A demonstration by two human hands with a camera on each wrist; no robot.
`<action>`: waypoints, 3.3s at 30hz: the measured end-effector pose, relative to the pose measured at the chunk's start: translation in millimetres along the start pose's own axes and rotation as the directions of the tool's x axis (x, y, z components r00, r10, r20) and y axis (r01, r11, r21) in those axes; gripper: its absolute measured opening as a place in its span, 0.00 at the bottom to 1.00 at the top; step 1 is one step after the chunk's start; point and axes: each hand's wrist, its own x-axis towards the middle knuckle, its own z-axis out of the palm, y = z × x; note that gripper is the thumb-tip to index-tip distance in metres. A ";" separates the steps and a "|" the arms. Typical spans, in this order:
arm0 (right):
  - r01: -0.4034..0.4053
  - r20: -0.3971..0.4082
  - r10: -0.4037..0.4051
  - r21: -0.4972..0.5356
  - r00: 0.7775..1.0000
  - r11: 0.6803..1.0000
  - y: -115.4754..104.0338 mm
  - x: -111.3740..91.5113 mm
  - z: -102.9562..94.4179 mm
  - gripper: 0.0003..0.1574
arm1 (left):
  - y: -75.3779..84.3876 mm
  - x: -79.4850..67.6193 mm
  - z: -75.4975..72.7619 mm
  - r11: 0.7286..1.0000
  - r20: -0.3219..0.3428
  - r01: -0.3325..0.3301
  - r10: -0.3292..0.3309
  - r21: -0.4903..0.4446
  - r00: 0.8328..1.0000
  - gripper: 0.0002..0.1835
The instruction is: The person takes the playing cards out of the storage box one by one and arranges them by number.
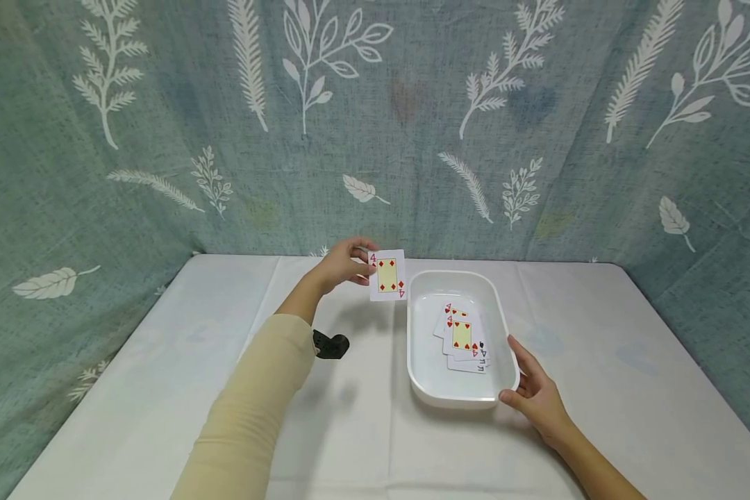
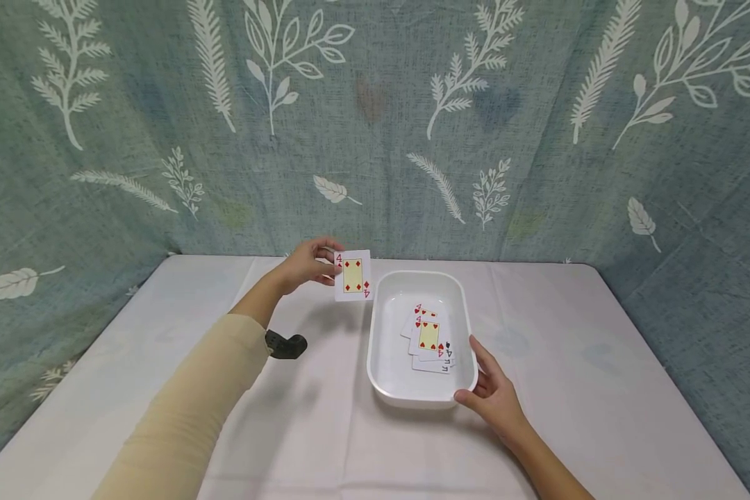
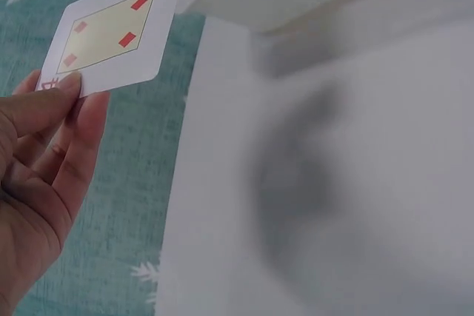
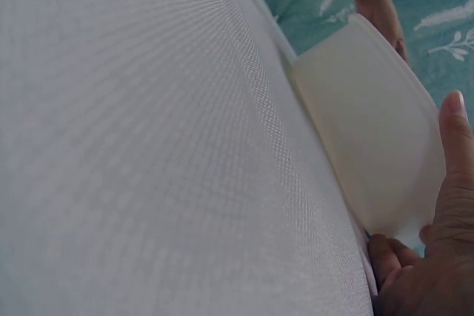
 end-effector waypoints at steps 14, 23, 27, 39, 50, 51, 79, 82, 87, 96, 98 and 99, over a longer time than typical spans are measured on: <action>0.027 0.018 -0.027 0.028 0.999 0.999 3.1 -0.6 -1.7 0.54 | -28.4 1.3 -6.9 0.996 -0.072 0.083 -0.080 0.037 0.994 0.24; 0.024 0.018 -0.024 0.031 1.000 0.999 2.9 -0.9 -1.6 0.54 | -46.7 4.9 5.0 0.991 -0.075 0.108 -0.102 0.084 0.992 0.24; 0.027 0.023 -0.028 0.033 0.999 0.999 2.8 -0.6 -1.7 0.54 | -53.4 6.3 9.0 0.990 -0.077 0.105 -0.098 0.089 0.992 0.23; 0.030 0.015 -0.030 0.027 0.999 0.999 3.4 -0.9 -1.6 0.54 | -75.4 11.1 17.2 0.981 -0.125 0.079 -0.057 0.178 0.991 0.21; 0.034 0.020 -0.035 0.026 0.999 0.999 2.4 -0.3 -3.0 0.54 | -80.7 16.6 27.4 0.947 -0.116 0.023 0.016 0.320 0.993 0.22; 0.033 0.022 -0.034 0.022 0.999 0.999 2.2 -0.2 -3.1 0.54 | -80.7 16.6 27.8 0.946 -0.120 0.024 0.016 0.325 0.993 0.22; 0.012 0.012 -0.012 -0.008 1.000 1.000 2.7 -1.6 -3.1 0.55 | -73.6 18.8 35.6 0.743 -0.143 0.036 0.081 0.668 0.986 0.26; 0.014 0.013 -0.014 0.001 1.000 1.000 4.0 -1.9 -3.3 0.54 | -77.8 18.1 34.3 0.771 -0.171 0.044 0.085 0.635 0.982 0.27; 0.000 0.014 -0.001 0.005 1.000 1.000 4.9 -1.6 -3.1 0.54 | -83.1 14.6 31.1 0.886 -0.229 0.052 0.062 0.461 0.971 0.29; -0.006 0.009 0.006 -0.010 1.000 1.000 3.4 -0.2 -4.2 0.54 | -65.7 10.2 27.4 0.918 -0.195 -0.075 0.162 0.390 0.967 0.28; -0.006 0.009 0.006 -0.016 1.000 1.000 3.3 -0.1 -4.8 0.54 | -62.4 9.9 27.7 0.917 -0.179 -0.105 0.186 0.386 0.966 0.27; -0.006 0.009 0.006 -0.019 1.000 1.000 3.3 0.0 -5.0 0.54 | -59.9 9.2 28.2 0.919 -0.170 -0.116 0.191 0.377 0.967 0.27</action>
